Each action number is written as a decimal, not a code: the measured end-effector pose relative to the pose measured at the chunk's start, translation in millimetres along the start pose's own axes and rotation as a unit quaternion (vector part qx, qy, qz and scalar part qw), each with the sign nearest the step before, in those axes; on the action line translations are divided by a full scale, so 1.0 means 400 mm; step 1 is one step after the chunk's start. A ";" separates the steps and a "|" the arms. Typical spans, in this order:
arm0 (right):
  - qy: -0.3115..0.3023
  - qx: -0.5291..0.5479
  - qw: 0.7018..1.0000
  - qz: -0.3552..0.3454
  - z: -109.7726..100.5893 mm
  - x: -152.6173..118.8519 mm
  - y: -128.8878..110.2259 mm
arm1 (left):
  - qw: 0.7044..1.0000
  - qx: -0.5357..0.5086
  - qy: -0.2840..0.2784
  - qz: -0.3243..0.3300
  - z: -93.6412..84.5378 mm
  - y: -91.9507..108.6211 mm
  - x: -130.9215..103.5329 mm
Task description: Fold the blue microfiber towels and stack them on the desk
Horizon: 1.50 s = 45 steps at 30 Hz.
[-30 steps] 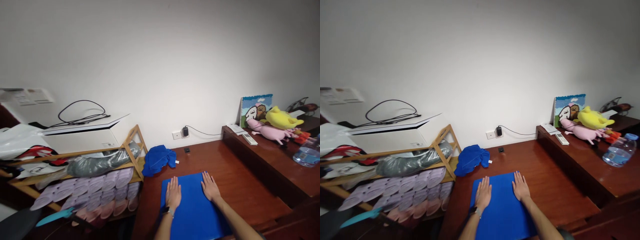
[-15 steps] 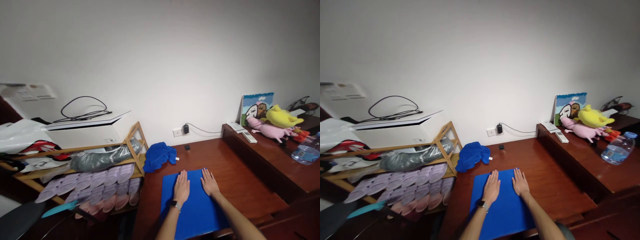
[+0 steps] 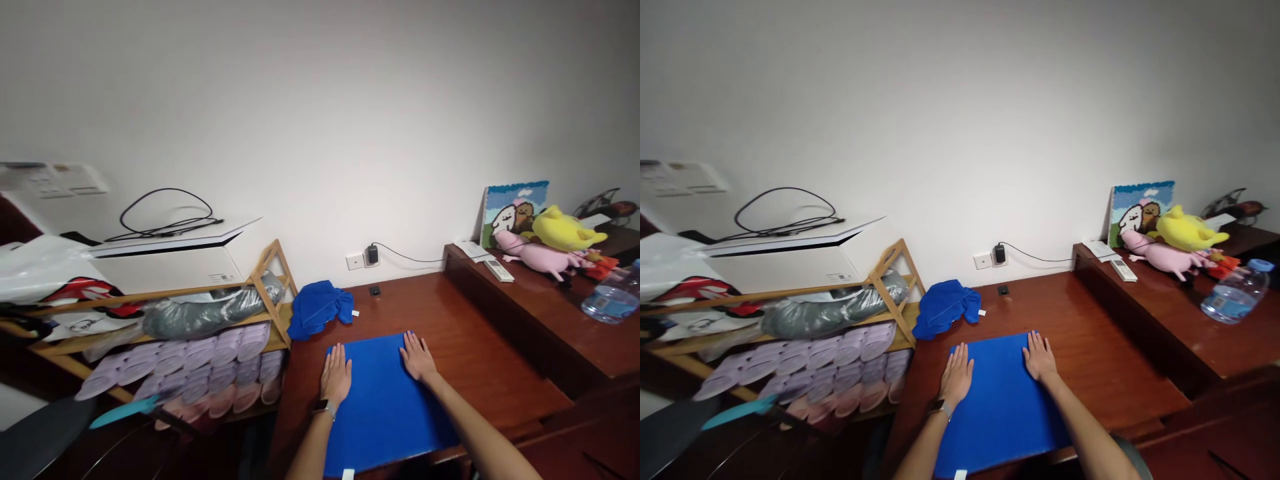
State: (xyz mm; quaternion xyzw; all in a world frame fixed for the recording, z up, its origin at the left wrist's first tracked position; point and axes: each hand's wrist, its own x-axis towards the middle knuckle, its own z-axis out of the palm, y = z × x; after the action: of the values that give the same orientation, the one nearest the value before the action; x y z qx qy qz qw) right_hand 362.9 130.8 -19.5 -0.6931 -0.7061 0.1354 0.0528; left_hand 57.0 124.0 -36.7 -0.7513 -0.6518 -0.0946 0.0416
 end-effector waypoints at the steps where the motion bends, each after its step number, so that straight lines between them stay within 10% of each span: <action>1: 0.009 -0.003 1.000 -0.009 -0.007 0.000 -0.021 | 1.000 0.000 0.009 0.003 -0.004 0.014 0.003; 8: 0.022 0.029 0.984 -0.173 0.033 -0.002 -0.181 | 0.997 -0.025 0.013 0.072 0.008 0.128 0.012; 20: 0.041 0.027 0.998 -0.031 0.034 0.030 0.040 | 0.999 0.002 0.039 -0.014 0.032 0.005 -0.003; 29: 0.103 0.060 0.985 -0.123 0.146 -0.086 -0.128 | 0.991 -0.056 0.029 0.116 0.027 0.226 -0.095; 38: 0.049 0.036 0.997 -0.048 0.025 -0.089 -0.005 | 0.999 -0.018 0.026 0.028 -0.009 0.002 -0.160; 45: 0.113 0.073 0.984 -0.120 0.089 -0.250 -0.083 | 0.994 -0.053 0.059 0.078 -0.056 0.134 -0.246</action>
State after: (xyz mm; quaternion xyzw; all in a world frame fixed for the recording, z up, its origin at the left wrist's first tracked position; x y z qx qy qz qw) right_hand 324.8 27.2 -33.4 -0.6082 -0.7620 0.0996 0.1988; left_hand 95.0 16.4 -30.8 -0.7943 -0.5813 -0.1699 0.0475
